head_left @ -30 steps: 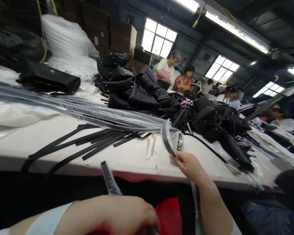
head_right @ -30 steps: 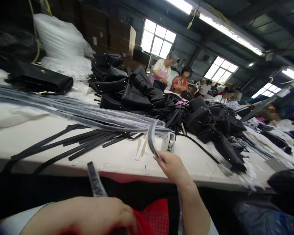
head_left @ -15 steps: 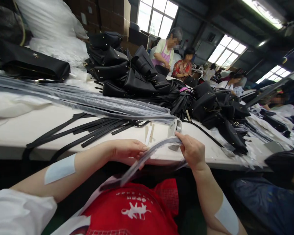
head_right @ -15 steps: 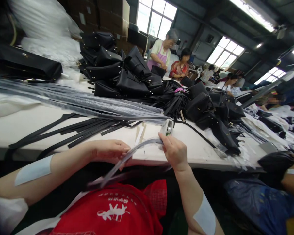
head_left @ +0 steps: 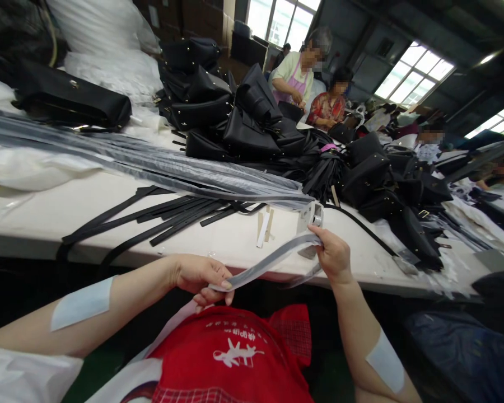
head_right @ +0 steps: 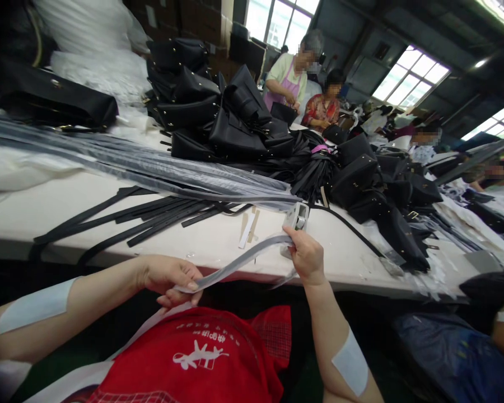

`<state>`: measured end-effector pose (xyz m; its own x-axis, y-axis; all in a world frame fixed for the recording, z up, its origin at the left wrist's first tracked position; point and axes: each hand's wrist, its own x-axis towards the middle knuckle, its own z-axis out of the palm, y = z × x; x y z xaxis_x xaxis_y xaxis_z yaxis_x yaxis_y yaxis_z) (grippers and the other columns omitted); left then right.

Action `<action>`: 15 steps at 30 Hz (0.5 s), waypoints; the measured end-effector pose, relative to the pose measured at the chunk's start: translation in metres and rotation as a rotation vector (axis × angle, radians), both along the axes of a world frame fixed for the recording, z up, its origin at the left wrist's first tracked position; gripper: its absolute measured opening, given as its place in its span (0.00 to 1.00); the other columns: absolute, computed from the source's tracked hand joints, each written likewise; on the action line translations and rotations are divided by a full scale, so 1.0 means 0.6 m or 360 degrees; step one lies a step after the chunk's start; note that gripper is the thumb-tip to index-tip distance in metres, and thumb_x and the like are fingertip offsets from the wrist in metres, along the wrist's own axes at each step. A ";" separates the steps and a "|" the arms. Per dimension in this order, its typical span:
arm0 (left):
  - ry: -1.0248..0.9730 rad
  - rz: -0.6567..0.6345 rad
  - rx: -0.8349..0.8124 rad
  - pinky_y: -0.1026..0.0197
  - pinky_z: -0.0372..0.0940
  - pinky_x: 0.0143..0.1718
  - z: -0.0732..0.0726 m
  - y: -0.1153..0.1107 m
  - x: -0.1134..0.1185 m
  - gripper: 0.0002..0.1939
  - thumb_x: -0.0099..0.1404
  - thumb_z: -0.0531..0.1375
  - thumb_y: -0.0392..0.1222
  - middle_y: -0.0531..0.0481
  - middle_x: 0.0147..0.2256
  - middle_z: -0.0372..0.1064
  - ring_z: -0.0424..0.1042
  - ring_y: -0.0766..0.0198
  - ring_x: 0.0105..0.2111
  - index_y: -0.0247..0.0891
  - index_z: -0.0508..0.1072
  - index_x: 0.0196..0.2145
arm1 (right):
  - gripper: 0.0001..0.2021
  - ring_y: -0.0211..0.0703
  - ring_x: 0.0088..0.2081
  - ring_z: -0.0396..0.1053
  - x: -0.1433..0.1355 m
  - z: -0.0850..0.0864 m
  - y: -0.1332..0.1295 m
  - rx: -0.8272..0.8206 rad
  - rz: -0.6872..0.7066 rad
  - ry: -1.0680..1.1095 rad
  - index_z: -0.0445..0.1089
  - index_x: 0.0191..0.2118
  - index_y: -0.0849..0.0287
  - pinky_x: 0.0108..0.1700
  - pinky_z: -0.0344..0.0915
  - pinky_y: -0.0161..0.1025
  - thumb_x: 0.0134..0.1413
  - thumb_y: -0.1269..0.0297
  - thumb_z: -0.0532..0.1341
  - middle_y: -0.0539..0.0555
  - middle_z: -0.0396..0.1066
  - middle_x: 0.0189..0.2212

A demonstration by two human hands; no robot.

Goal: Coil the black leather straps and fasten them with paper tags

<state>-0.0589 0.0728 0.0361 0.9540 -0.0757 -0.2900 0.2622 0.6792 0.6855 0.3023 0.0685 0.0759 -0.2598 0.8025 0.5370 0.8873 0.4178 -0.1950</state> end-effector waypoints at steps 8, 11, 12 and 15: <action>-0.0552 0.1704 0.0291 0.62 0.70 0.41 0.128 0.049 0.034 0.15 0.61 0.63 0.41 0.51 0.33 0.75 0.75 0.65 0.33 0.38 0.73 0.46 | 0.25 0.39 0.29 0.71 -0.143 -0.061 -0.032 -0.1746 0.0550 0.0955 0.74 0.44 0.61 0.37 0.68 0.38 0.60 0.45 0.52 0.53 0.74 0.28; -0.0280 0.2108 0.1098 0.53 0.59 0.57 0.122 0.084 0.073 0.17 0.65 0.58 0.43 0.45 0.45 0.74 0.70 0.57 0.49 0.37 0.70 0.51 | 0.23 0.37 0.28 0.70 -0.218 -0.046 -0.067 -0.2100 0.0980 0.1207 0.73 0.47 0.60 0.35 0.67 0.35 0.60 0.47 0.54 0.51 0.73 0.26; -0.0108 0.2078 0.1471 0.51 0.57 0.59 0.110 0.090 0.083 0.17 0.66 0.55 0.44 0.44 0.46 0.74 0.68 0.55 0.52 0.36 0.71 0.50 | 0.22 0.35 0.25 0.69 -0.230 -0.035 -0.074 -0.2108 0.1007 0.1364 0.73 0.47 0.61 0.31 0.66 0.33 0.60 0.47 0.55 0.51 0.73 0.25; 0.0304 0.1566 0.2331 0.51 0.60 0.53 0.069 0.080 0.097 0.15 0.65 0.49 0.39 0.42 0.42 0.74 0.69 0.53 0.46 0.35 0.74 0.42 | 0.20 0.31 0.16 0.61 -0.221 -0.002 -0.070 -0.1788 0.0803 0.1937 0.74 0.39 0.63 0.22 0.58 0.29 0.57 0.49 0.59 0.47 0.66 0.16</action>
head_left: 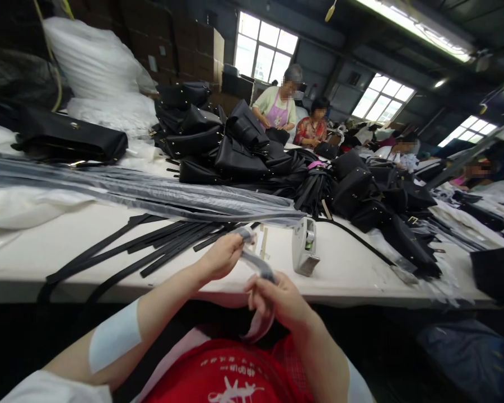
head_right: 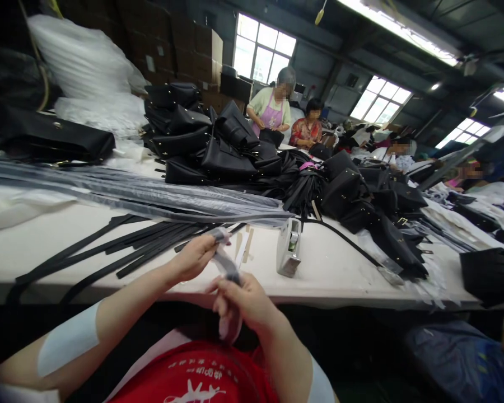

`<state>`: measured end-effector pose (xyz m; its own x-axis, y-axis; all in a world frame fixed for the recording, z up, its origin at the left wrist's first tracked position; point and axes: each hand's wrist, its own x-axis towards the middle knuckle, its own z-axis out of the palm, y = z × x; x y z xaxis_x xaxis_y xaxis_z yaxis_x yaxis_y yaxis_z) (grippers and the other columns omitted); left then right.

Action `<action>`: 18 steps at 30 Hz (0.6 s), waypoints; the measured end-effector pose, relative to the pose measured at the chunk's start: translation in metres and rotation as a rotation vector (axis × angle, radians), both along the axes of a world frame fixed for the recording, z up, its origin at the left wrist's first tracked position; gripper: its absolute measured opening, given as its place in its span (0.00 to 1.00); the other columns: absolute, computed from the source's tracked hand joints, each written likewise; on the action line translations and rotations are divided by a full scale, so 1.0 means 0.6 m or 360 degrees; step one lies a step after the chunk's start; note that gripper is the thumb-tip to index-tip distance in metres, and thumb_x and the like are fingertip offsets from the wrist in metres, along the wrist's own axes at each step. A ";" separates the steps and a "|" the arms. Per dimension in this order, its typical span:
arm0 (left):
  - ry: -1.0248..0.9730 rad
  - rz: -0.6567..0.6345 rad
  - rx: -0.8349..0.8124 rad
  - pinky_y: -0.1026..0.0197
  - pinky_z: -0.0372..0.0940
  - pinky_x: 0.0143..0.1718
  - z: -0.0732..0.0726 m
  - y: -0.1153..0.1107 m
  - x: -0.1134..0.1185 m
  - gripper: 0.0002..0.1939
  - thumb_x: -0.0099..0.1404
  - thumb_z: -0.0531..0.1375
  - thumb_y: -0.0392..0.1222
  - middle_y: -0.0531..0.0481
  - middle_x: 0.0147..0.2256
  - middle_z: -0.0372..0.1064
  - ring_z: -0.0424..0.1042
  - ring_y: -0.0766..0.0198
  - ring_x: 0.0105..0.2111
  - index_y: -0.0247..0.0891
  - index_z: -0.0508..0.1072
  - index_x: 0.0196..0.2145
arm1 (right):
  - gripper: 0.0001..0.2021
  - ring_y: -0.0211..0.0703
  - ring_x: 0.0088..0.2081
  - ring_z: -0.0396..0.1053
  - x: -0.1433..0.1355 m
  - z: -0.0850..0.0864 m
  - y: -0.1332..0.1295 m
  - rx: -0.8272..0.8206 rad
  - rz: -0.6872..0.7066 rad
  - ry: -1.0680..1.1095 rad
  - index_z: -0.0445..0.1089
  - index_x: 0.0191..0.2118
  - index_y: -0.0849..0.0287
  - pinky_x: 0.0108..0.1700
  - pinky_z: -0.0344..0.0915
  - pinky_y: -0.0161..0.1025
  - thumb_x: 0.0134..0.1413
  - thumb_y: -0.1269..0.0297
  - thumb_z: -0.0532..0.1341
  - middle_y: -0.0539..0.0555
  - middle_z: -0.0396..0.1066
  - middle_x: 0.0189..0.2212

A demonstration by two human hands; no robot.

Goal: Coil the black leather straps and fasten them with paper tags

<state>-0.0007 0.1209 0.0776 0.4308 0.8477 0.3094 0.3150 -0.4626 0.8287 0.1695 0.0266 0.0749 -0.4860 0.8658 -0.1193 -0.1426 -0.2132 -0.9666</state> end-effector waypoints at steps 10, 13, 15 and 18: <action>-0.0330 -0.0387 -0.1034 0.65 0.47 0.18 -0.006 -0.098 0.024 0.26 0.66 0.48 0.61 0.58 0.14 0.51 0.49 0.70 0.15 0.36 0.69 0.26 | 0.13 0.41 0.30 0.69 0.083 0.006 0.076 0.0438 -0.0725 -0.0733 0.70 0.36 0.62 0.38 0.67 0.39 0.44 0.59 0.65 0.54 0.72 0.29; -0.0776 -0.0439 -0.1488 0.66 0.45 0.16 0.014 -0.109 0.027 0.27 0.63 0.52 0.64 0.60 0.12 0.47 0.49 0.71 0.13 0.34 0.70 0.27 | 0.25 0.47 0.48 0.66 0.057 0.000 0.051 0.0920 -0.0554 -0.0846 0.65 0.51 0.60 0.53 0.62 0.45 0.42 0.68 0.63 0.57 0.69 0.47; -0.1007 -0.0464 -0.1562 0.66 0.51 0.19 0.037 -0.120 0.028 0.25 0.62 0.55 0.61 0.59 0.12 0.49 0.56 0.69 0.15 0.32 0.72 0.28 | 0.20 0.45 0.42 0.68 0.029 -0.015 0.033 0.0851 -0.0277 -0.0795 0.67 0.49 0.59 0.48 0.66 0.43 0.47 0.67 0.62 0.55 0.71 0.42; -0.1221 -0.0324 -0.1540 0.64 0.59 0.25 0.067 -0.133 0.032 0.22 0.63 0.57 0.58 0.57 0.16 0.54 0.61 0.67 0.19 0.32 0.73 0.33 | 0.09 0.37 0.26 0.64 -0.007 -0.043 0.019 0.0464 -0.0079 -0.0734 0.69 0.33 0.61 0.30 0.64 0.34 0.55 0.59 0.60 0.50 0.67 0.24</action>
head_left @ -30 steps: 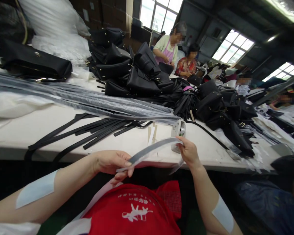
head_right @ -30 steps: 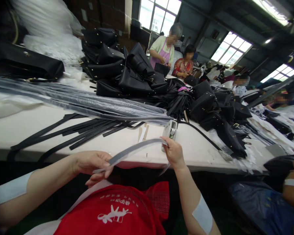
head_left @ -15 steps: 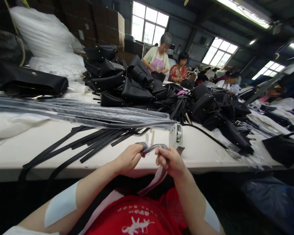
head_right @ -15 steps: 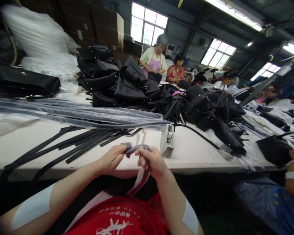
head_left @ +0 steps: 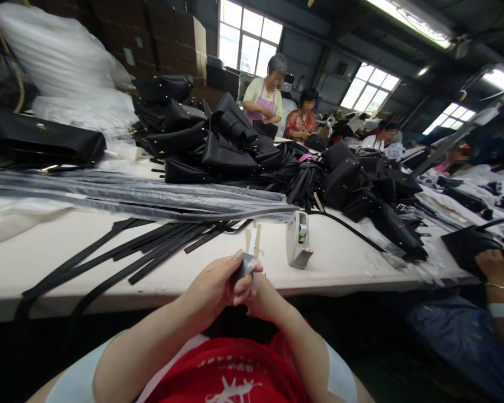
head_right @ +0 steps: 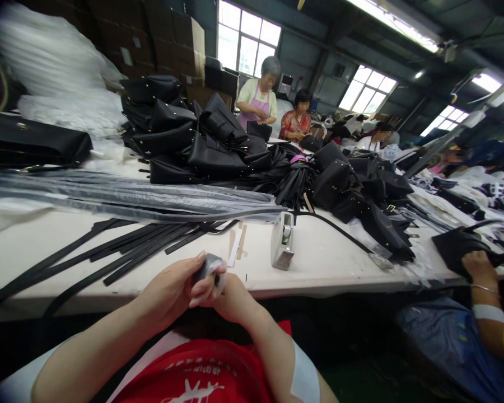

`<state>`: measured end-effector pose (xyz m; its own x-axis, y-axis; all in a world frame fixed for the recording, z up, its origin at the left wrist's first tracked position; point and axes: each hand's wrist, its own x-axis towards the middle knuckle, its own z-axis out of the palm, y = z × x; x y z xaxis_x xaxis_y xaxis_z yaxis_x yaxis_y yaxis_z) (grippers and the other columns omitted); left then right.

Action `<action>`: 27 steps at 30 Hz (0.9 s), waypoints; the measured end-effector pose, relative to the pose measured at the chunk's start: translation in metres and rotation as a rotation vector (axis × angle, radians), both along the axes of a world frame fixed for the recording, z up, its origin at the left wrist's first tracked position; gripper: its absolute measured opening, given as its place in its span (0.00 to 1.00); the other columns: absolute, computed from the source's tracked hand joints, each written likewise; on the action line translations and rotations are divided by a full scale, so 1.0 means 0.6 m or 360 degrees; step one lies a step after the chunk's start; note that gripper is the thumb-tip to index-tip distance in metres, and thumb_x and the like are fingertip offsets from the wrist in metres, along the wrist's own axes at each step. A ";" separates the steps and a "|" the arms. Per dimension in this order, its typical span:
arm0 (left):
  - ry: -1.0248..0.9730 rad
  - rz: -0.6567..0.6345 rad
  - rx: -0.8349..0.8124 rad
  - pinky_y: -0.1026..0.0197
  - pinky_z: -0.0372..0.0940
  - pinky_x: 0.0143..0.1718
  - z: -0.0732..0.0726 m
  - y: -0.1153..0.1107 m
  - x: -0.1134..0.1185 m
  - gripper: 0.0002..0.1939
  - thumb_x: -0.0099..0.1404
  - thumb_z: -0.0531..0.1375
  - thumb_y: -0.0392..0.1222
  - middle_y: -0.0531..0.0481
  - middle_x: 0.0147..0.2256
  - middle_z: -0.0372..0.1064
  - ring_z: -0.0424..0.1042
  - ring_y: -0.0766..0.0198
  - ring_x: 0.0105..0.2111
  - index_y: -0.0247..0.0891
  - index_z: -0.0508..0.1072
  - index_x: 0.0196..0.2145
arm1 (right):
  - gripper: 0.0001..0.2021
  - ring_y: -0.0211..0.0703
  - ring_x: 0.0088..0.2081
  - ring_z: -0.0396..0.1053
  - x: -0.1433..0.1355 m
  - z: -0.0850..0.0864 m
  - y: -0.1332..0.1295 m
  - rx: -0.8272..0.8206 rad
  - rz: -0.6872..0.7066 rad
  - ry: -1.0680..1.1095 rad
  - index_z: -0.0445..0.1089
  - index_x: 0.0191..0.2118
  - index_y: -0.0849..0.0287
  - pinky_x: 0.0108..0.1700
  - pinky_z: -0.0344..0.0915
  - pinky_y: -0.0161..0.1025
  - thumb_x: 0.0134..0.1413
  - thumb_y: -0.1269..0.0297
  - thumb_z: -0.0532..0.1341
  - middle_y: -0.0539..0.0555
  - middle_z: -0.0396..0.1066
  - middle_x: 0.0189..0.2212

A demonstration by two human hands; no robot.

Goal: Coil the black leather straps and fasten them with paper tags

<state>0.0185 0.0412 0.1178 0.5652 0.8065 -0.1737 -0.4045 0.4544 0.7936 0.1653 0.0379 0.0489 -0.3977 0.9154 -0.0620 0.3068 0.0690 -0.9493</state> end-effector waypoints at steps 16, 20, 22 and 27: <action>0.1169 -0.0186 0.1087 0.62 0.49 0.21 -0.045 0.042 -0.026 0.29 0.66 0.46 0.60 0.53 0.13 0.56 0.54 0.66 0.15 0.38 0.67 0.18 | 0.16 0.40 0.27 0.66 0.102 0.067 0.022 0.0212 -0.0394 0.0105 0.74 0.34 0.63 0.34 0.65 0.38 0.49 0.52 0.64 0.53 0.70 0.24; 0.0398 -0.0381 -0.0114 0.64 0.52 0.18 -0.018 0.048 -0.024 0.31 0.66 0.46 0.63 0.61 0.07 0.41 0.43 0.71 0.09 0.36 0.70 0.20 | 0.21 0.46 0.41 0.69 0.081 0.053 0.018 0.0374 -0.0094 0.0189 0.68 0.50 0.59 0.47 0.65 0.44 0.54 0.53 0.61 0.56 0.71 0.39; 0.0078 -0.0366 -0.0260 0.66 0.57 0.21 -0.003 0.053 -0.025 0.29 0.68 0.48 0.58 0.63 0.09 0.41 0.42 0.73 0.10 0.32 0.72 0.24 | 0.21 0.44 0.37 0.69 0.056 0.037 0.010 0.0273 -0.0041 0.0253 0.65 0.52 0.58 0.42 0.66 0.41 0.56 0.53 0.58 0.54 0.71 0.37; -0.0200 -0.0104 0.0051 0.63 0.63 0.33 0.027 0.065 -0.026 0.19 0.68 0.52 0.50 0.60 0.18 0.51 0.54 0.72 0.17 0.29 0.74 0.40 | 0.15 0.37 0.27 0.63 -0.009 0.000 -0.004 0.0054 -0.0194 -0.0057 0.72 0.36 0.62 0.31 0.61 0.34 0.60 0.55 0.56 0.50 0.68 0.25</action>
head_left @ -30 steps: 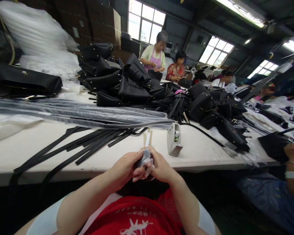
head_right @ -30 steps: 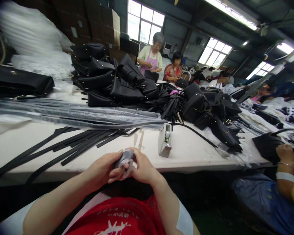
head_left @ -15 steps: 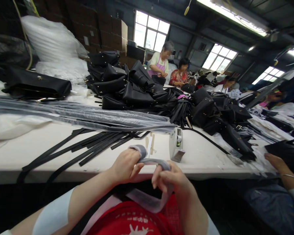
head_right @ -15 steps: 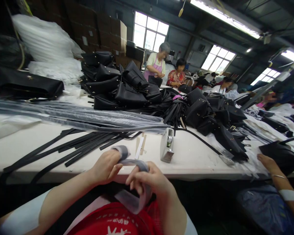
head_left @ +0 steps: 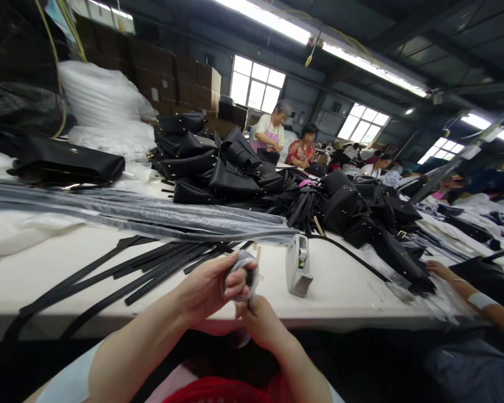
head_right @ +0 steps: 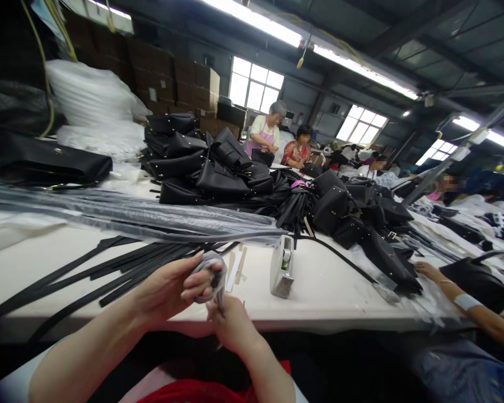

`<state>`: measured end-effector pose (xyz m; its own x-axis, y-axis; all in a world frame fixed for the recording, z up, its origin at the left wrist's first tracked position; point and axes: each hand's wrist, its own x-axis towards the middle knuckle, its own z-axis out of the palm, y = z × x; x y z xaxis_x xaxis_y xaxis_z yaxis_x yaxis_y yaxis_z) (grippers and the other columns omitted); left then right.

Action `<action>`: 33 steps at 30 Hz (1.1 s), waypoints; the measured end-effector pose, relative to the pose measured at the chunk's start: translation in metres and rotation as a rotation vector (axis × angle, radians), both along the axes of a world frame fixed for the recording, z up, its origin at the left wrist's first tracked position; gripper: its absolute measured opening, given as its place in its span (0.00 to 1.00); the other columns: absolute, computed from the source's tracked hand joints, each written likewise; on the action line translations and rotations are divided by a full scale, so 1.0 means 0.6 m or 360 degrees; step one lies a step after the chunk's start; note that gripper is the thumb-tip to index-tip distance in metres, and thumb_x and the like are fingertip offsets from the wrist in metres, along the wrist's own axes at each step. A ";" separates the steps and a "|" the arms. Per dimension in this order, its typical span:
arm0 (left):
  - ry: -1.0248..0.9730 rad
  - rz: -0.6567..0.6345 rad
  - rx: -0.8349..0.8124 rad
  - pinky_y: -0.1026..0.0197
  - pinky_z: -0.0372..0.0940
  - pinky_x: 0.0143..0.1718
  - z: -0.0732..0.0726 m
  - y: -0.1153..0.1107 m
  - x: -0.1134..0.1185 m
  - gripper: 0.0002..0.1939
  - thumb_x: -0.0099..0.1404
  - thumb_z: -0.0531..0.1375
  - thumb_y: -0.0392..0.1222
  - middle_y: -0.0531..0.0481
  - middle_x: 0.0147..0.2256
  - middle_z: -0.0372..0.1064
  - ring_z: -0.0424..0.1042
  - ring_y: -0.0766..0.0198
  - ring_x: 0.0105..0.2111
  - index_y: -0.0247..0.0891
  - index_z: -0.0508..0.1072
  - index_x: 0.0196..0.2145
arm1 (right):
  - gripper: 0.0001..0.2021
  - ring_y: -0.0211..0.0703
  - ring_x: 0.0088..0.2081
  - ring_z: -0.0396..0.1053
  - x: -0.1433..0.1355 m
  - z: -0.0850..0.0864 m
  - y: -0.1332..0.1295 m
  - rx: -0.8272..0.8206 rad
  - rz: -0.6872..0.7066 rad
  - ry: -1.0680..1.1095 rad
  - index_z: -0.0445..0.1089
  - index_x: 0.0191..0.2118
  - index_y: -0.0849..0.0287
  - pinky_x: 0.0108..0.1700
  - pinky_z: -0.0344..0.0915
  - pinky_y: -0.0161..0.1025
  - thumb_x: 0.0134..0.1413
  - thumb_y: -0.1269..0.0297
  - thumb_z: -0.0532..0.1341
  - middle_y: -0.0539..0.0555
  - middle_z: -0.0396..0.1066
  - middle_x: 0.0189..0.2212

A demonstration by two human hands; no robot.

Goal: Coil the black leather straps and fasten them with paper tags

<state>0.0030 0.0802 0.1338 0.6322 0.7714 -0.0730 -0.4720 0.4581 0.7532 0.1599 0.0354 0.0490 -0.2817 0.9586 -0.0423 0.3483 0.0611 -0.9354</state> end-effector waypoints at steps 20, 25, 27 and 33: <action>0.0383 -0.0050 -0.0239 0.66 0.58 0.21 -0.022 0.013 -0.017 0.35 0.70 0.41 0.60 0.63 0.07 0.39 0.43 0.73 0.08 0.31 0.72 0.21 | 0.19 0.44 0.36 0.67 0.063 0.024 0.047 0.0356 -0.0053 -0.0110 0.70 0.47 0.60 0.39 0.64 0.39 0.52 0.55 0.63 0.54 0.72 0.35; 0.0010 0.0384 0.0031 0.62 0.66 0.34 0.025 0.039 -0.028 0.25 0.71 0.46 0.51 0.57 0.15 0.56 0.58 0.70 0.16 0.28 0.74 0.35 | 0.12 0.38 0.27 0.63 0.002 -0.017 0.023 -0.0079 -0.0002 -0.0237 0.73 0.42 0.60 0.32 0.61 0.36 0.57 0.61 0.59 0.49 0.68 0.24; 0.0228 0.0823 0.0488 0.56 0.64 0.44 0.016 0.049 -0.032 0.21 0.68 0.51 0.53 0.50 0.25 0.66 0.68 0.61 0.28 0.32 0.73 0.39 | 0.13 0.35 0.25 0.63 -0.009 -0.010 0.003 -0.0332 0.0479 -0.0016 0.74 0.43 0.59 0.29 0.60 0.33 0.60 0.60 0.56 0.48 0.67 0.23; 0.1456 0.0867 0.1819 0.50 0.59 0.44 -0.094 0.041 -0.051 0.20 0.55 0.61 0.59 0.41 0.29 0.68 0.67 0.49 0.34 0.37 0.72 0.30 | 0.17 0.30 0.18 0.59 0.041 0.061 -0.011 -0.0322 0.0455 0.0720 0.74 0.40 0.64 0.22 0.54 0.29 0.58 0.53 0.60 0.49 0.67 0.20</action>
<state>-0.0278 0.1047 0.0773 0.3384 0.7966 0.5009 0.4117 -0.6040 0.6824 0.1846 0.0288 0.0857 -0.5616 0.8268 -0.0319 -0.0934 -0.1017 -0.9904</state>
